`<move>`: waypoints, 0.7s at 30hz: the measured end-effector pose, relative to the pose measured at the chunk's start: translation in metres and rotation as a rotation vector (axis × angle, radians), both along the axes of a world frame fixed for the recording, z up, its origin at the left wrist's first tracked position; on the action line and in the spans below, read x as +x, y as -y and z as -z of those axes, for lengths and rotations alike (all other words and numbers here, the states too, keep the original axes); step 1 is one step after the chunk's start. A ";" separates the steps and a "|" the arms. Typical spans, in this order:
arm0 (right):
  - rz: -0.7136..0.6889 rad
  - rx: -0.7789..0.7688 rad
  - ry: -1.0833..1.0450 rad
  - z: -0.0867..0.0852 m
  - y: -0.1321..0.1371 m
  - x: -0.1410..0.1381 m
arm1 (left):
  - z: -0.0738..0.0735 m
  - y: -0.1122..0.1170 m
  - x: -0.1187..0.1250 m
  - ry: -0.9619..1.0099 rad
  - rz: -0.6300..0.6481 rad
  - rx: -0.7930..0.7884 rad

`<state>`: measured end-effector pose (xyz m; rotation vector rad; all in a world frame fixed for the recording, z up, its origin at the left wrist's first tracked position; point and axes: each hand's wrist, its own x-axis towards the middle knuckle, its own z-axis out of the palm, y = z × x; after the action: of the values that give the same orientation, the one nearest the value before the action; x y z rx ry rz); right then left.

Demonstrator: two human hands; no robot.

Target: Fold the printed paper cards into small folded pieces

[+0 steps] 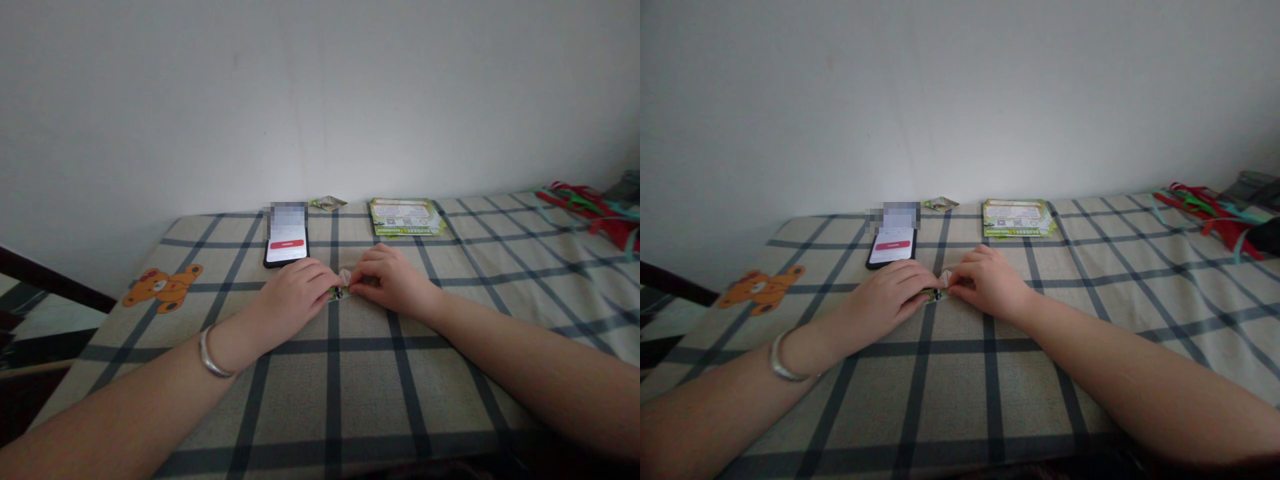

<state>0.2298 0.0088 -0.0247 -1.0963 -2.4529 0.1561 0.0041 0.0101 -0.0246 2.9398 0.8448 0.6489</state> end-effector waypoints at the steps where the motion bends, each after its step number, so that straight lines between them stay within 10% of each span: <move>1: 0.021 0.012 0.011 0.000 0.000 0.000 | 0.000 0.000 0.000 -0.007 0.002 0.022; 21: 0.037 -0.048 0.058 -0.006 -0.003 0.010 | 0.007 -0.003 -0.003 -0.058 0.093 0.164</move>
<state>0.2399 0.0116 -0.0186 -1.1813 -2.4902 0.1741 0.0013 0.0131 -0.0318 3.1356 0.6843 0.6609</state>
